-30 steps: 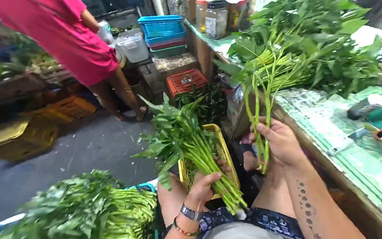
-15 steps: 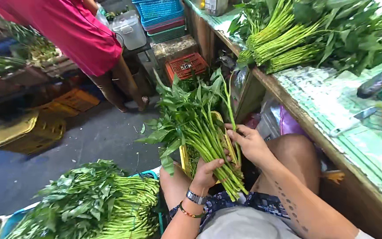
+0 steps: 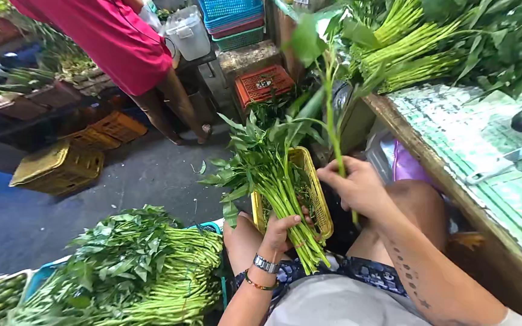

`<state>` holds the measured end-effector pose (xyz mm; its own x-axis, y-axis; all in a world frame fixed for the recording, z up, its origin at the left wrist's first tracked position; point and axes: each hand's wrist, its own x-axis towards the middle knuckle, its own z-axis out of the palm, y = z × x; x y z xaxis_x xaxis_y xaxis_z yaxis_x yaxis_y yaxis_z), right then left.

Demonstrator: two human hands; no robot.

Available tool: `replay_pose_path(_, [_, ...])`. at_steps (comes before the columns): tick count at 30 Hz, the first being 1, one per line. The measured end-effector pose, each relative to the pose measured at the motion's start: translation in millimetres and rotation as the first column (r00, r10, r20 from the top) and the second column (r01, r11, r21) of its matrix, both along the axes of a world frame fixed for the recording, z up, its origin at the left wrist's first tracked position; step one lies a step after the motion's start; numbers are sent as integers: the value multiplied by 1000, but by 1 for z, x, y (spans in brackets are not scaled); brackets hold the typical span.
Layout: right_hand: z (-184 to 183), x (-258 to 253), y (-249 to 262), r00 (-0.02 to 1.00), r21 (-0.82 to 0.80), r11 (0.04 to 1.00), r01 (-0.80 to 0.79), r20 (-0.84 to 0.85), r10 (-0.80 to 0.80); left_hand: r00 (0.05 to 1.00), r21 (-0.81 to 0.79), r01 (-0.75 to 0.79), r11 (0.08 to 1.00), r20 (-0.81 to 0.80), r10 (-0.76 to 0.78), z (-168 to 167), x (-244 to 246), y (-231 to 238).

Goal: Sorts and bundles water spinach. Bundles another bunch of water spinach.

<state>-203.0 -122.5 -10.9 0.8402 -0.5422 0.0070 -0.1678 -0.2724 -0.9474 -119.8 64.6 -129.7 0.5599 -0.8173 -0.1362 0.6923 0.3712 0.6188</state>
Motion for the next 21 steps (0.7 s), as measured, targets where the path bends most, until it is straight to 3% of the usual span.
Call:
replay_pose_path(4, [-23,19,28,964,-1,989,-146,-225,142,987,148,-129,981,117,112,17,-11,-6])
replay_pose_path(8, [-25,23,33,967,-62,985,-160,-213,144,984,173,-138,975,135,115,17,-8,-3])
replay_pose_path(13, [-40,27,35,967,4,992,-123,-225,121,984,228,-160,960,111,138,15,-6,-8])
replay_pose_path(18, [-53,23,37,948,-115,976,-184,-284,145,980,276,-197,941,56,189,7,-4,-10])
replay_pose_path(21, [-51,16,29,984,-181,977,-112,-160,83,991,125,-114,986,-48,121,-4,1,-2])
